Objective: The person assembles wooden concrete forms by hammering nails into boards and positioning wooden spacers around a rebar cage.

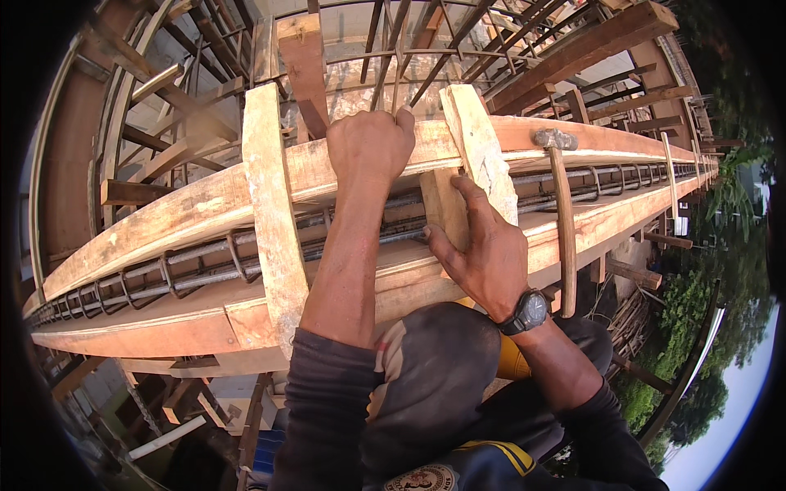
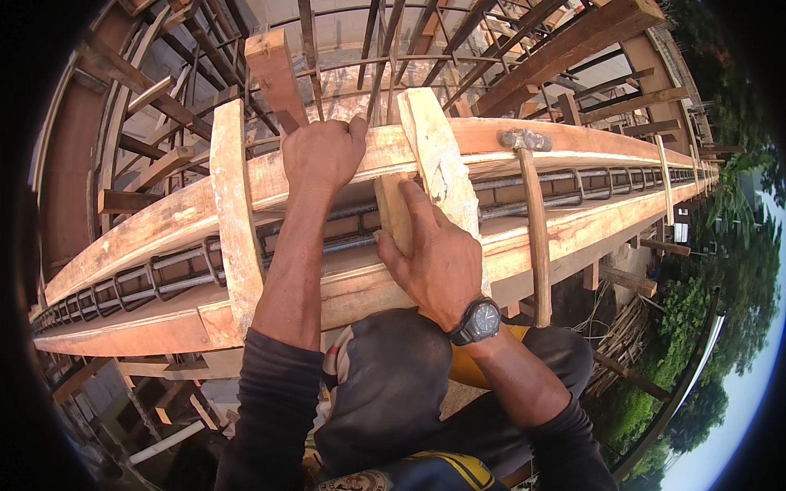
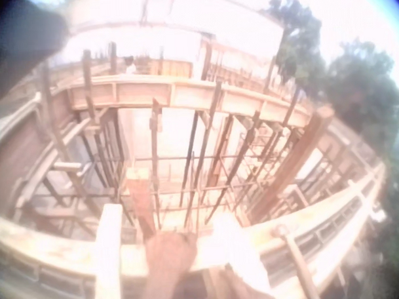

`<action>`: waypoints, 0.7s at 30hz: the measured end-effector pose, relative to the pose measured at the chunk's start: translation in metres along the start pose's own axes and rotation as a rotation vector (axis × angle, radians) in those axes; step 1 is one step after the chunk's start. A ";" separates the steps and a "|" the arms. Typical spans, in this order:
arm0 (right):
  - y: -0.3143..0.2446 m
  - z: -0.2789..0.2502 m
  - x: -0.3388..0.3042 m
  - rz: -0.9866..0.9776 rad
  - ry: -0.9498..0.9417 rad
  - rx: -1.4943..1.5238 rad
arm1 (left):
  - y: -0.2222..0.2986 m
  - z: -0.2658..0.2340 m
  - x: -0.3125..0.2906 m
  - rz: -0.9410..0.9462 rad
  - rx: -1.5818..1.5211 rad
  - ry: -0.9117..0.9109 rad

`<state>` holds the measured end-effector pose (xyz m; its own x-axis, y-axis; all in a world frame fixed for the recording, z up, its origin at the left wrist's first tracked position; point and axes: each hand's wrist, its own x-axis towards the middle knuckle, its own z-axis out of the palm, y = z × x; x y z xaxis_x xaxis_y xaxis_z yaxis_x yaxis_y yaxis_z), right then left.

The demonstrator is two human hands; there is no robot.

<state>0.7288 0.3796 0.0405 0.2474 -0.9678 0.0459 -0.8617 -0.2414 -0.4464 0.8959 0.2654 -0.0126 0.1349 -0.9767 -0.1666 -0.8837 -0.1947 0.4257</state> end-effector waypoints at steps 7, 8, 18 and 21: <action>0.000 -0.014 0.004 0.027 -0.145 0.033 | 0.000 0.005 -0.003 0.014 0.014 0.080; -0.002 -0.015 0.004 0.076 -0.201 0.043 | 0.000 0.006 -0.003 0.017 0.010 0.091; 0.004 -0.035 0.018 0.019 -0.318 0.169 | -0.004 0.011 -0.003 0.056 -0.019 0.151; -0.007 -0.034 0.018 0.090 -0.400 0.085 | -0.004 0.012 -0.003 0.064 -0.032 0.170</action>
<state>0.7238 0.3616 0.0748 0.3401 -0.8768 -0.3400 -0.8521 -0.1344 -0.5058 0.8937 0.2699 -0.0250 0.1553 -0.9878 0.0136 -0.8785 -0.1318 0.4592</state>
